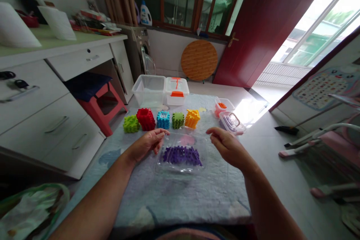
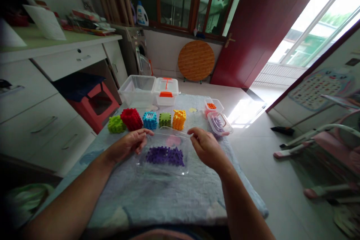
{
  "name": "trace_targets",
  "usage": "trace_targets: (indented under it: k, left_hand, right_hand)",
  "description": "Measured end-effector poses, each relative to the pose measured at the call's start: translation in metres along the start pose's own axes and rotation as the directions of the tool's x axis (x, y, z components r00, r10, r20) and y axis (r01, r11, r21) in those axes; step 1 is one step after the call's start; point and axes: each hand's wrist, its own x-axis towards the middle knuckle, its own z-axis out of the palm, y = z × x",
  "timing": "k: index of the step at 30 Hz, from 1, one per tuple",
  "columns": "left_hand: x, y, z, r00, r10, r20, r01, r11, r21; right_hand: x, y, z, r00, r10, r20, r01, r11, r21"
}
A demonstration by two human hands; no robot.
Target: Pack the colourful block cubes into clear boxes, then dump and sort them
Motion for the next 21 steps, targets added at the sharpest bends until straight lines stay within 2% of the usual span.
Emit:
trace_targets:
  k: [3,9,16,21]
  left_hand:
    - [-0.001,0.001,0.002,1.0,0.002,-0.008,-0.003,0.999,-0.053]
    - [-0.001,0.0,0.002,1.0,-0.003,-0.016,0.002,0.998,-0.057]
    - [0.001,0.0,0.001,0.999,-0.032,-0.023,0.032,0.999,-0.001]
    - [0.002,0.0,0.001,0.999,-0.027,-0.025,0.028,0.998,0.054]
  right_hand:
    - [0.02,0.0,0.02,0.996,-0.032,0.081,0.034,0.999,-0.022]
    - [0.031,-0.003,0.039,0.995,-0.043,0.085,0.05,0.995,-0.082]
    - [0.034,-0.011,0.06,1.0,-0.005,0.002,0.006,0.989,-0.148]
    - [0.035,-0.013,0.067,0.999,-0.001,-0.039,-0.006,0.983,-0.183]
